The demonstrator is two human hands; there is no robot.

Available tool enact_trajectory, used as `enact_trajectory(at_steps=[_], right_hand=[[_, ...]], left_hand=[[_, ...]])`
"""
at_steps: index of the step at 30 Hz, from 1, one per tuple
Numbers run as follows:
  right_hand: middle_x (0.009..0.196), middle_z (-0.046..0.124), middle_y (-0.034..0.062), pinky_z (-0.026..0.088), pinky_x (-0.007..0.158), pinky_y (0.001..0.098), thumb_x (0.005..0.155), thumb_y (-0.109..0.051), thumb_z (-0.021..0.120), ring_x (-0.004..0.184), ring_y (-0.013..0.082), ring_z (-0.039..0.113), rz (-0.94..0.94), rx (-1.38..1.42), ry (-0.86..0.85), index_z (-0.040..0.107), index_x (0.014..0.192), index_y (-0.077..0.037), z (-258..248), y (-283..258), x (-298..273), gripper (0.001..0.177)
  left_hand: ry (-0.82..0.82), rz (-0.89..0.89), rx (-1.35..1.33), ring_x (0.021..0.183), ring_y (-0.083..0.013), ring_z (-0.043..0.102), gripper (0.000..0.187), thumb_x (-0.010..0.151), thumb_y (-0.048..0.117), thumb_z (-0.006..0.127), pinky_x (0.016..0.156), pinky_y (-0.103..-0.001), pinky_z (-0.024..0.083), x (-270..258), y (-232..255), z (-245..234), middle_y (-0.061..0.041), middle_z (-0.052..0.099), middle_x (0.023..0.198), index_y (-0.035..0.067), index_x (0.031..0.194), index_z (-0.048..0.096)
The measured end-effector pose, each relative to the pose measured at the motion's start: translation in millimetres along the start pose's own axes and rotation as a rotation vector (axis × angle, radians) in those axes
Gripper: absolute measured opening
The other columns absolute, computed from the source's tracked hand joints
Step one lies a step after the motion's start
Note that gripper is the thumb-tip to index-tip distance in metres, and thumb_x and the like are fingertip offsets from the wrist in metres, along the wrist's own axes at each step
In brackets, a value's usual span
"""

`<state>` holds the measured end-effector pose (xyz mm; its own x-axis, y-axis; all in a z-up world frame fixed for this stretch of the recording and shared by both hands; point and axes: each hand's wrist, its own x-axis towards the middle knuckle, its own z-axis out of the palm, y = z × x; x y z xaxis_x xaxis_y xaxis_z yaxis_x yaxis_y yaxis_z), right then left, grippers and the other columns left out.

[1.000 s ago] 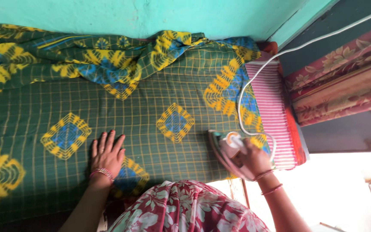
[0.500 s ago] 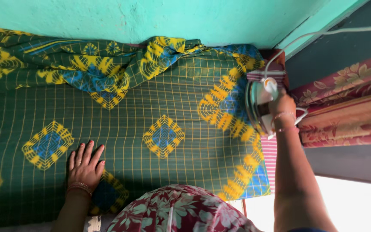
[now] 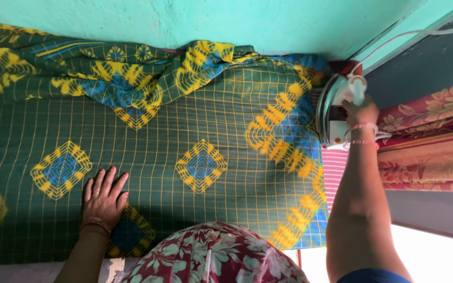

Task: The person irons a large green and yellow patterned cloth on a bed, smooths the fabric by hand, and then folds the cloth.

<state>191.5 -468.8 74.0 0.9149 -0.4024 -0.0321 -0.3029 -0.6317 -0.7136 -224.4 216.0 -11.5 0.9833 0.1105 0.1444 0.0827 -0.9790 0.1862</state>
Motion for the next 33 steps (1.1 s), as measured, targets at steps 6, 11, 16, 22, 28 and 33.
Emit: enact_trajectory(at_steps=[6,11,16,22,28,33], right_hand=[[0.109,0.067,0.0065,0.050,0.074,0.0260,0.099,-0.001,0.084,0.084,0.0129,0.062,-0.406,0.732,0.230,0.062,0.124,-0.001,-19,38,-101,0.033],[0.111,0.069,0.0070,0.056,0.070,0.0240,0.086,0.006,0.074,0.092,0.0141,0.070,-0.395,0.926,0.328,0.059,0.126,-0.005,-29,40,-165,0.045],[0.107,0.067,0.0075,0.056,0.069,0.0262,0.086,0.009,0.071,0.089,0.0139,0.067,-0.297,0.920,0.372,0.064,0.123,-0.001,-27,70,-192,0.039],[0.093,0.067,0.0065,0.064,0.075,0.0295,0.079,0.009,0.078,0.083,0.0156,0.067,-0.121,0.883,0.534,0.069,0.110,0.000,-17,99,-204,0.033],[0.097,0.070,0.0022,0.060,0.086,0.0266,0.074,0.006,0.086,0.089,0.0128,0.067,-0.047,0.750,0.495,0.072,0.105,-0.004,-25,120,-194,0.035],[0.107,0.068,0.0036,0.054,0.087,0.0295,0.084,-0.006,0.082,0.097,0.0142,0.067,-0.074,0.163,0.415,0.061,0.116,-0.005,-17,126,-235,0.038]], left_hand=[[0.008,0.013,-0.003,0.155,-0.0283,0.032,0.054,0.095,0.042,0.052,0.128,-0.052,0.021,0,0,-2,-0.003,0.037,0.167,0.031,0.148,0.052],[0.021,0.035,-0.034,0.155,-0.0296,0.030,0.055,0.097,0.042,0.051,0.128,-0.053,0.020,1,-3,0,-0.004,0.036,0.167,0.031,0.150,0.051],[0.003,0.039,-0.038,0.156,-0.0300,0.028,0.055,0.098,0.044,0.049,0.128,-0.053,0.017,0,-3,1,-0.005,0.036,0.167,0.031,0.152,0.049],[-0.032,0.012,-0.020,0.158,-0.0287,0.024,0.057,0.098,0.045,0.048,0.129,-0.052,0.013,2,-3,1,-0.003,0.032,0.169,0.032,0.154,0.046],[-0.070,0.009,0.037,0.158,-0.0287,0.021,0.058,0.099,0.045,0.048,0.128,-0.051,0.012,2,-4,3,-0.003,0.029,0.170,0.032,0.155,0.044],[-0.066,0.012,-0.044,0.156,-0.0295,0.023,0.054,0.102,0.044,0.047,0.126,-0.051,0.013,-17,-9,1,-0.005,0.030,0.169,0.030,0.154,0.045]])
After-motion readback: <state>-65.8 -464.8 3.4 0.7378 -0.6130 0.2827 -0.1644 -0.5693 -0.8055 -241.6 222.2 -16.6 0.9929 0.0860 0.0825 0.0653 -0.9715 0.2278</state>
